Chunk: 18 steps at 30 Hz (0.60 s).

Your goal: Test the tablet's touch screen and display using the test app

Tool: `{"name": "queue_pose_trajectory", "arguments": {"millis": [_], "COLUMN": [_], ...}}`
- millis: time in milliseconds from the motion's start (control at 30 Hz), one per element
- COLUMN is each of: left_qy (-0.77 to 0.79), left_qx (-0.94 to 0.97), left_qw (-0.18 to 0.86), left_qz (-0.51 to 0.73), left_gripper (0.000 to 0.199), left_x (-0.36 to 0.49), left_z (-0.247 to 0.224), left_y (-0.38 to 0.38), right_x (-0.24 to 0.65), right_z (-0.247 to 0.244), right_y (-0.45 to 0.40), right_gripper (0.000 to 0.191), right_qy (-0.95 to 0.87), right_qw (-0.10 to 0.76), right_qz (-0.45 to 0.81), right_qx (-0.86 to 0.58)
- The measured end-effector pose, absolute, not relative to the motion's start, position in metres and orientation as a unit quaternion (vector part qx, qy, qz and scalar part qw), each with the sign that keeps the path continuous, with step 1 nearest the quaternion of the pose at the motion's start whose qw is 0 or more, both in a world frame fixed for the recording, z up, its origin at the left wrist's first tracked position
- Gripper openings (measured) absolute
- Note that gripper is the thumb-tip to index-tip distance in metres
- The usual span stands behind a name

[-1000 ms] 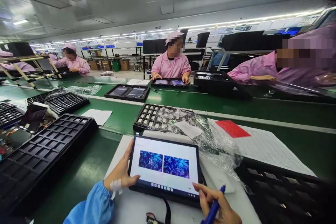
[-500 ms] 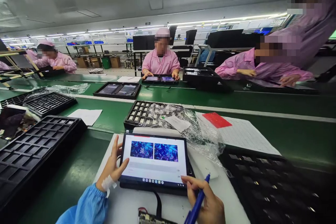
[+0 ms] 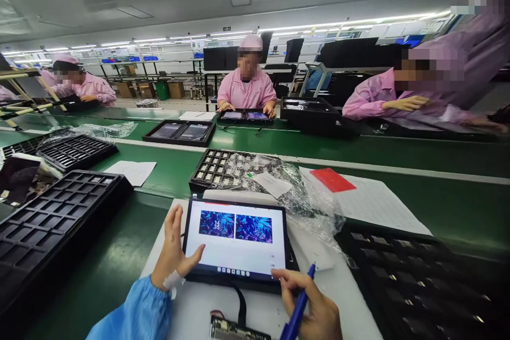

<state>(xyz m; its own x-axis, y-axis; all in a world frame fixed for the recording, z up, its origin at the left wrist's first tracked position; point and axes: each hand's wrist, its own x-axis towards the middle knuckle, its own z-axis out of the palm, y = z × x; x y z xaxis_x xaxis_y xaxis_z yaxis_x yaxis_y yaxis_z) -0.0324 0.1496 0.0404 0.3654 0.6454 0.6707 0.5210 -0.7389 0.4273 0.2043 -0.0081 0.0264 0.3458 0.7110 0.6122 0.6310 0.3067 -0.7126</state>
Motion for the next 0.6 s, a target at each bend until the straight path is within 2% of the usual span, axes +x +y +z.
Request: {"name": "queue_pose_trajectory", "arguments": {"millis": [133, 333, 600], "left_qy": [0.269, 0.242, 0.293], "left_qx": [0.853, 0.9, 0.877], "left_qw": [-0.015, 0.003, 0.067], "left_qz": [0.448, 0.362, 0.375], "left_gripper": [0.094, 0.097, 0.091], "left_x": [-0.028, -0.023, -0.03], "left_z": [0.042, 0.042, 0.04], "left_y": [0.136, 0.126, 0.133], "right_x": [0.199, 0.198, 0.203], "right_z": [0.024, 0.022, 0.028], "right_y": [-0.008, -0.008, -0.009], "right_gripper": [0.01, 0.013, 0.01], "right_qy": [-0.53, -0.511, -0.532], "right_qw": [0.605, 0.615, 0.601], "right_qz": [0.05, 0.057, 0.05], "right_qx": [-0.592, -0.597, -0.594]}}
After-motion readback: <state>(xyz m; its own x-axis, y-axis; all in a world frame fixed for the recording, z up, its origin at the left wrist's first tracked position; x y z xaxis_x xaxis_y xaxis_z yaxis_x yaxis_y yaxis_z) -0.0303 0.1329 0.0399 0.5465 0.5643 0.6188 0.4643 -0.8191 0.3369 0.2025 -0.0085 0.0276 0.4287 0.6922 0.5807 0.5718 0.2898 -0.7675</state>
